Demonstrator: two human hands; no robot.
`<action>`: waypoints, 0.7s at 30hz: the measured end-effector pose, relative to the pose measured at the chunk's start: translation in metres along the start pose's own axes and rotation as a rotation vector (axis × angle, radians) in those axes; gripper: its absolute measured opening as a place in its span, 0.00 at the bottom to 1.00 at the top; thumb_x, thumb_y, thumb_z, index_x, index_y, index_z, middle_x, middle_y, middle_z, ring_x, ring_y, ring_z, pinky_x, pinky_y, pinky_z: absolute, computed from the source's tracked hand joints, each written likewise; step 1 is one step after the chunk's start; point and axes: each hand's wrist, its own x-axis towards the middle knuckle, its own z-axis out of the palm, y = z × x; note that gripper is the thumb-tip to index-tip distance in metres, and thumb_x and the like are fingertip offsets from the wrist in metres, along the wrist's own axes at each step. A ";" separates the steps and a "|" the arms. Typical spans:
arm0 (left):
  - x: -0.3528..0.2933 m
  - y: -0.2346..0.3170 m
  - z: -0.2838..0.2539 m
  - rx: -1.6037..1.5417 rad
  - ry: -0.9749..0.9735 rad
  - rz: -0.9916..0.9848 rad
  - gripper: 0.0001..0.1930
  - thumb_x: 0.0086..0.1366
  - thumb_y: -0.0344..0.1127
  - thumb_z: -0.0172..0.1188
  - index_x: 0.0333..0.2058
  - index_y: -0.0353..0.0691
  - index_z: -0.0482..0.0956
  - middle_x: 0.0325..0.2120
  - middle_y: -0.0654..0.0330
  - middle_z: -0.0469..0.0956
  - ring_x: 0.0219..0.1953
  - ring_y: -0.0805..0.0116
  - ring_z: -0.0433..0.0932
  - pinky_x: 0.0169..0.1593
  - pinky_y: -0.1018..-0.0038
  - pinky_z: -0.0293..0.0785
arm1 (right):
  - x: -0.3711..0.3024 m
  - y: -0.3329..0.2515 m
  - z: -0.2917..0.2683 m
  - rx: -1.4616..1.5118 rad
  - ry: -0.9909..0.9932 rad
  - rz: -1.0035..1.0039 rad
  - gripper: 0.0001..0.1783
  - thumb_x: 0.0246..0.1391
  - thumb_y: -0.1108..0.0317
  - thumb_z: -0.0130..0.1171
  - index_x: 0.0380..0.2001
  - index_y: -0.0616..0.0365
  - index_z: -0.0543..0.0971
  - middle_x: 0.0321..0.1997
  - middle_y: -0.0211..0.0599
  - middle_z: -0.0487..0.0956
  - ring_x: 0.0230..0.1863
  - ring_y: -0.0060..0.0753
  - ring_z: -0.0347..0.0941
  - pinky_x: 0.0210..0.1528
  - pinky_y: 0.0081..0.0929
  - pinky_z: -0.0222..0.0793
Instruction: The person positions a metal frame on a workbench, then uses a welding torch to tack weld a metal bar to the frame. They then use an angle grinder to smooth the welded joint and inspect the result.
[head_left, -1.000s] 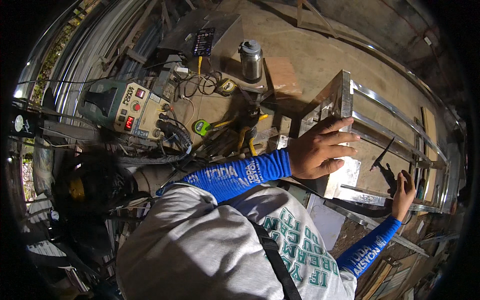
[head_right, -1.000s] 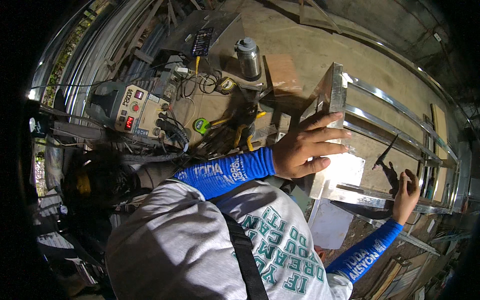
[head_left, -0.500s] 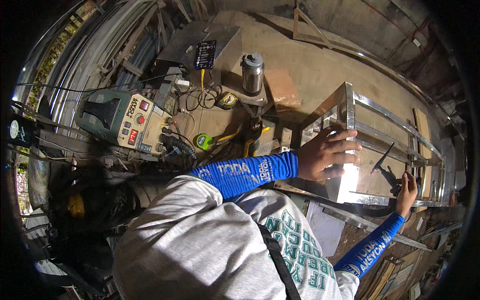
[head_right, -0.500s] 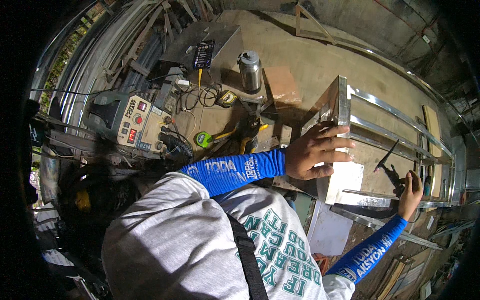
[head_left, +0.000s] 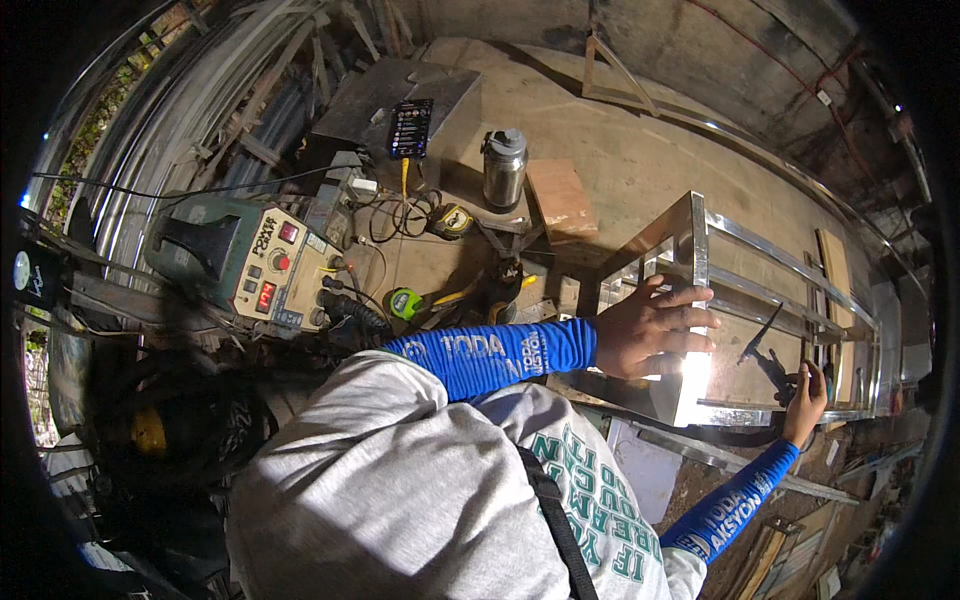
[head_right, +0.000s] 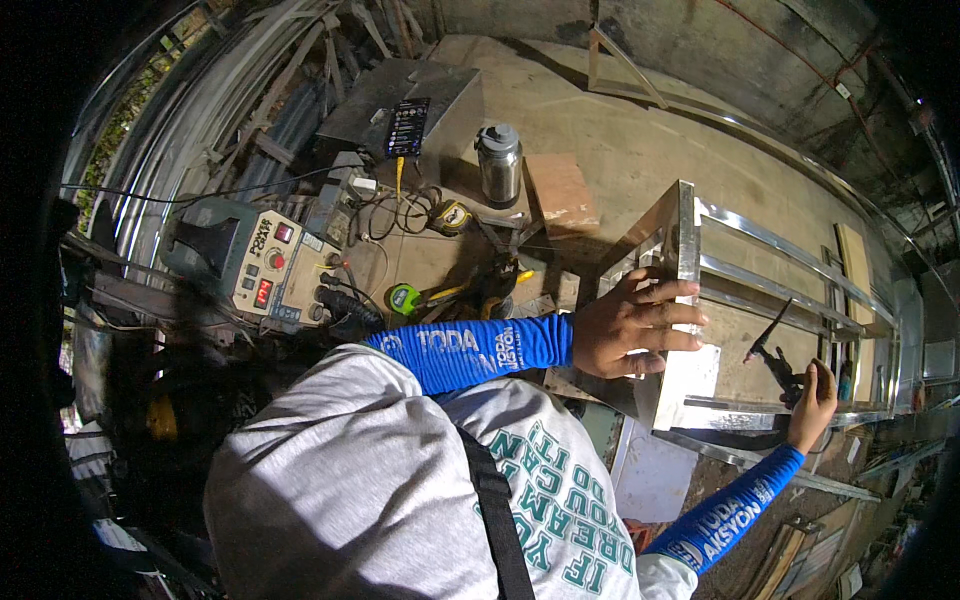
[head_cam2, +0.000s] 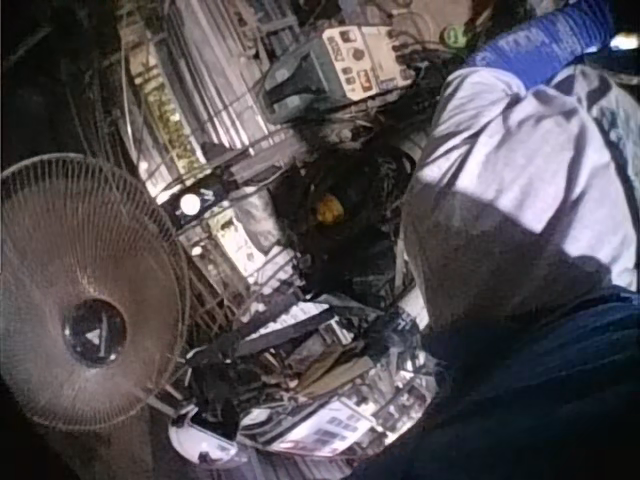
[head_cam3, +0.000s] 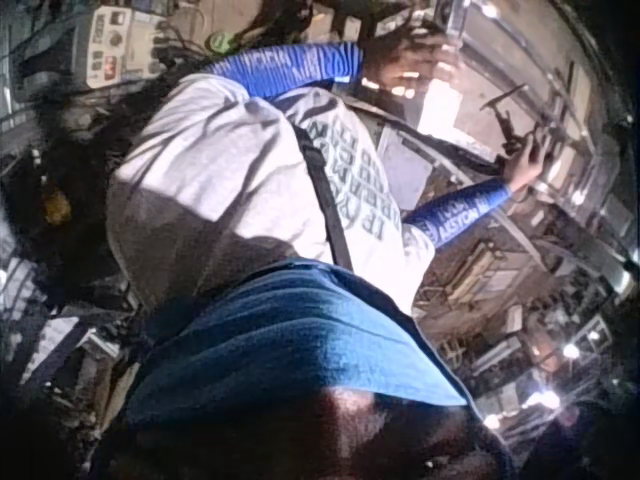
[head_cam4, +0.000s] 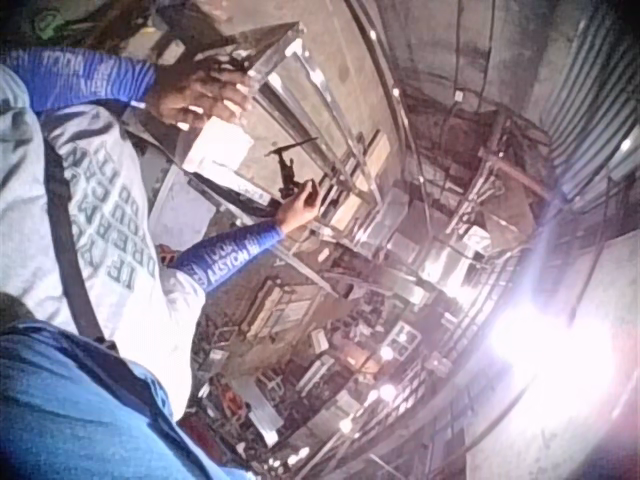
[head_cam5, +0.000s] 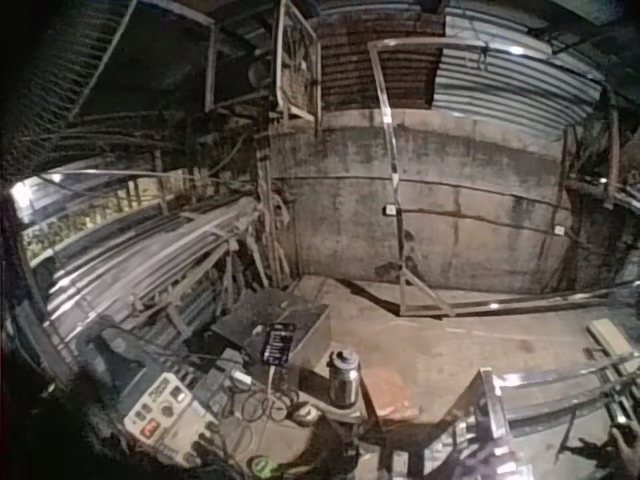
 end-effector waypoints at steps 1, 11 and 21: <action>-0.001 -0.001 0.000 0.005 -0.011 -0.002 0.23 0.74 0.48 0.58 0.65 0.56 0.74 0.72 0.57 0.65 0.79 0.49 0.53 0.70 0.41 0.52 | 0.000 0.000 0.000 -0.022 0.005 -0.017 0.19 0.72 0.58 0.62 0.52 0.65 0.84 0.42 0.33 0.84 0.44 0.24 0.77 0.48 0.26 0.71; -0.004 -0.003 0.002 0.002 -0.017 -0.002 0.25 0.73 0.48 0.58 0.67 0.59 0.71 0.72 0.60 0.66 0.78 0.53 0.56 0.68 0.39 0.51 | 0.001 0.008 -0.008 0.067 -0.043 0.035 0.20 0.72 0.61 0.61 0.56 0.67 0.82 0.55 0.39 0.84 0.56 0.28 0.79 0.61 0.26 0.73; -0.004 -0.006 -0.001 0.026 -0.035 0.003 0.25 0.74 0.50 0.57 0.68 0.61 0.71 0.73 0.62 0.65 0.78 0.54 0.55 0.70 0.41 0.51 | -0.002 0.005 -0.008 0.068 0.008 0.015 0.18 0.72 0.63 0.61 0.56 0.66 0.82 0.53 0.38 0.84 0.51 0.25 0.79 0.56 0.24 0.73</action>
